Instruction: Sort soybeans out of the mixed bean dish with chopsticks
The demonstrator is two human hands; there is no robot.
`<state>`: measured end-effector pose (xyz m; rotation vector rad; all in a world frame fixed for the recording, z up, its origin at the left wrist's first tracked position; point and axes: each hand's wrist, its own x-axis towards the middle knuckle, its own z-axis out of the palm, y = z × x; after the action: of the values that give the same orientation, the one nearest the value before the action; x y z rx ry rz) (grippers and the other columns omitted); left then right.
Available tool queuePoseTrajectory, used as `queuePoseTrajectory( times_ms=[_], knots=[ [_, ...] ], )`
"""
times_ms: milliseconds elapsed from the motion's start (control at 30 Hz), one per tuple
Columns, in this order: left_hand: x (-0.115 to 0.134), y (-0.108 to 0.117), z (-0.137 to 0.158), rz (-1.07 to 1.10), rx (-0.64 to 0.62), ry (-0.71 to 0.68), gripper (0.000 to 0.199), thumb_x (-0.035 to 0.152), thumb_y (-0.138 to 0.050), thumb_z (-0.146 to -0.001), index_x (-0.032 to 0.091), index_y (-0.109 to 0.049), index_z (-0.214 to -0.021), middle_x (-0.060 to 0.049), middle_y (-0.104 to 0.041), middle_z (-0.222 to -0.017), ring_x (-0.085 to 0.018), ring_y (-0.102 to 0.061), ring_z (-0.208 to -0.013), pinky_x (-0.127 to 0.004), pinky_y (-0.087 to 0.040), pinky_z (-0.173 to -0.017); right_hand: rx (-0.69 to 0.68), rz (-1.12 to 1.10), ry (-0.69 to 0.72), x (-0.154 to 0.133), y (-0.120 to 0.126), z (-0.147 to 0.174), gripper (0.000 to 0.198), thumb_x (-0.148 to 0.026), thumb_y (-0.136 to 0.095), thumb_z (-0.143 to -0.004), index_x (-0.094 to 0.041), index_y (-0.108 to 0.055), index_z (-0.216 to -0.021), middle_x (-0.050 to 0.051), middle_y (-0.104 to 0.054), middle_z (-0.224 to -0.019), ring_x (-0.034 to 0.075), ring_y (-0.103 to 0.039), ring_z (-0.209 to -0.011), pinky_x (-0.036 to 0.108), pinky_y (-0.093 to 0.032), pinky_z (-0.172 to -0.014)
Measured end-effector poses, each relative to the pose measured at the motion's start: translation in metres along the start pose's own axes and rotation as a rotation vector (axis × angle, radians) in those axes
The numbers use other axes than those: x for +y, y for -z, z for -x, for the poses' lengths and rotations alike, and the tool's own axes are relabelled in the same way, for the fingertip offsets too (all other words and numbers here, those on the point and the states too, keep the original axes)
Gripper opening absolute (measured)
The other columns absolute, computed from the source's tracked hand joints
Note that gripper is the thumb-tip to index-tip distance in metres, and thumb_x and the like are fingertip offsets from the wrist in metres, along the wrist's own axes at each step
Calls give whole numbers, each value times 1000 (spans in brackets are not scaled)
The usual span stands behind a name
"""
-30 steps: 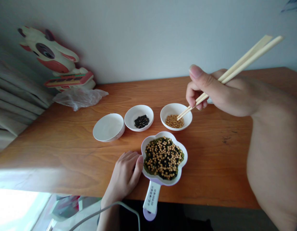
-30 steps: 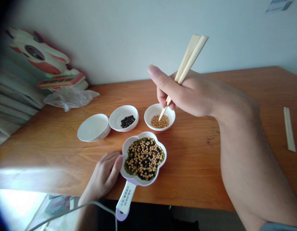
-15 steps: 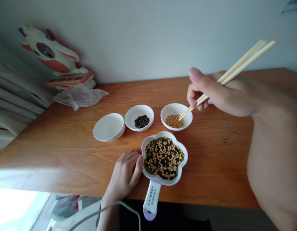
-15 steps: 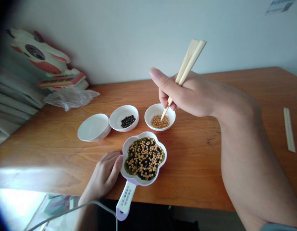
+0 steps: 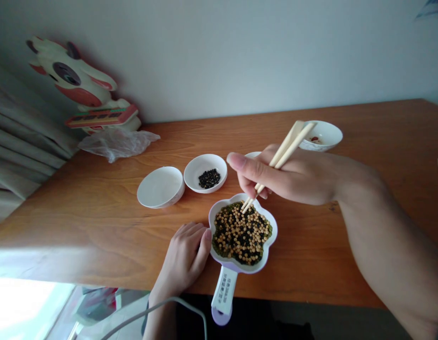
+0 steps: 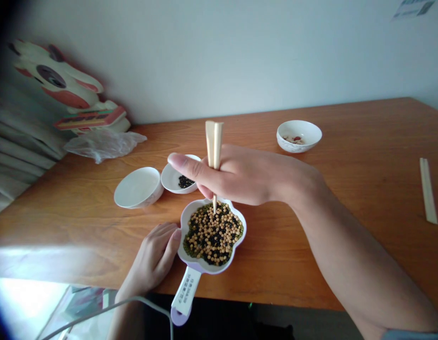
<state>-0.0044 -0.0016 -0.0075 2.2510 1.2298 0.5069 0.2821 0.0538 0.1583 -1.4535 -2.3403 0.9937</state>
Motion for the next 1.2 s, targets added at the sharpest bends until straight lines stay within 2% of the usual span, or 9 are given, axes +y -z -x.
queuePoseTrajectory(
  times_ms=[167,367,567,800,1200],
  knots=[
    [0,0,0,4,0,-1,38,31,-36,-112,21,-45,-77,-3,-58,-79,-19,-50,-75,-35,-37,-77,-68,-5,13,-5,-7,-4,79,-82,-24,-98,-21,-70,-78,5,-71,-81,17,-62,-70,32,-40,-68],
    [-1,-1,1,-4,1,-7,38,32,-35,-112,21,-44,-76,-3,-58,-78,-19,-50,-75,-35,-37,-76,-50,24,30,7,-15,-10,79,-83,-24,-98,-21,-71,-81,3,-68,-73,16,-58,-63,33,-36,-63],
    [-1,0,1,-12,1,-10,39,31,-35,-112,21,-44,-76,-3,-59,-77,-20,-51,-74,-35,-37,-75,-62,40,42,1,-18,-12,77,-77,-24,-102,-21,-69,-76,1,-64,-62,15,-55,-55,32,-33,-61],
    [-1,0,1,-7,-3,-13,38,30,-35,-112,21,-44,-76,-3,-58,-78,-19,-50,-74,-36,-37,-75,-59,53,69,2,-19,-13,76,-74,-22,-104,-20,-67,-76,1,-63,-62,14,-54,-54,33,-33,-60],
    [-1,0,1,18,-12,-8,38,32,-35,-113,21,-43,-76,-3,-57,-78,-19,-48,-75,-35,-36,-76,-48,107,13,0,-16,-12,75,-75,-21,-103,-21,-67,-78,3,-66,-67,18,-58,-61,32,-36,-65]
  ],
)
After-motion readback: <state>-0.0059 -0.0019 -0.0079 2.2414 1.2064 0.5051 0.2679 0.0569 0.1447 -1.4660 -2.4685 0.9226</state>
